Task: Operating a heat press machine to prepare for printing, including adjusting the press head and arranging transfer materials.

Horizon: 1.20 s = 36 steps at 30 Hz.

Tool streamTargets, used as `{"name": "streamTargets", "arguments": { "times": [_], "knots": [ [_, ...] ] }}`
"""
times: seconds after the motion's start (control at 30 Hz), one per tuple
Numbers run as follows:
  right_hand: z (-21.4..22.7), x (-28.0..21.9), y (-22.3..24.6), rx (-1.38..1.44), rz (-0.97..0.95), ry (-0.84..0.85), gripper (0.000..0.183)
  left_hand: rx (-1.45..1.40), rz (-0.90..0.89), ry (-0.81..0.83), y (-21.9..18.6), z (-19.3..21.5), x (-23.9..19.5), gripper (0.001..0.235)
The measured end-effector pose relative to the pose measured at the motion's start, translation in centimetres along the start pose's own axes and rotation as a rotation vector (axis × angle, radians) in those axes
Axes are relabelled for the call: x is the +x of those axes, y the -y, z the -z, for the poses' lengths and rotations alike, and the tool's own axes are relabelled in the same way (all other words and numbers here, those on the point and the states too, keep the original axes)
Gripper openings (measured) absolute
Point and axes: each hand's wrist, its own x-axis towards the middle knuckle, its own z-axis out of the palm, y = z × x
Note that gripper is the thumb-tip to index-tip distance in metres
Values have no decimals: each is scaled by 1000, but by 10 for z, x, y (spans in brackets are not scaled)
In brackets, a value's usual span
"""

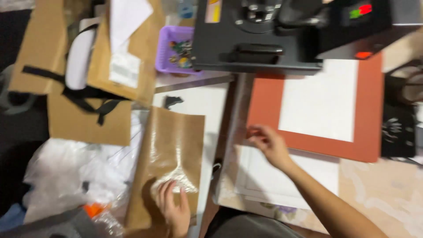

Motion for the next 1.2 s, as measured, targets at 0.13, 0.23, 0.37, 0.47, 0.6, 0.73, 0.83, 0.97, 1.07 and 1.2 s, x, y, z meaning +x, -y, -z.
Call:
{"name": "streamTargets", "arguments": {
  "times": [0.13, 0.23, 0.37, 0.47, 0.6, 0.73, 0.83, 0.97, 1.07, 1.2],
  "knots": [
    [131, -14, -46, 105, -330, -433, 28, -366, 79, 344, -35, -85, 29, 21],
    [191, -23, -96, 268, -311, -585, 49, -547, 498, 544, -69, -134, 62, 26],
    [224, -18, -128, 220, -394, -648, 57, -799, 808, 707, -97, -188, 111, 50],
    [227, -11, -127, 245, -474, -671, 61, -792, 841, 817, -83, -235, 132, 51],
    [221, -8, -109, 286, -523, -584, 64, -766, 885, 913, -94, -249, 156, 51],
    [204, -5, -68, 369, -553, -497, 63, -724, 876, 989, -105, -250, 172, 55],
    [185, 4, -51, 435, -542, -415, 62, -693, 841, 988, -98, -261, 178, 51],
    [166, 14, -29, 473, -533, -335, 66, -651, 808, 939, -76, -285, 172, 43],
    [159, 15, -15, 465, -523, -303, 64, -650, 802, 870, -70, -289, 172, 31],
    [135, -5, -21, 518, -444, -496, 35, -624, 726, 919, -95, -255, 175, 28]
  ]
}}
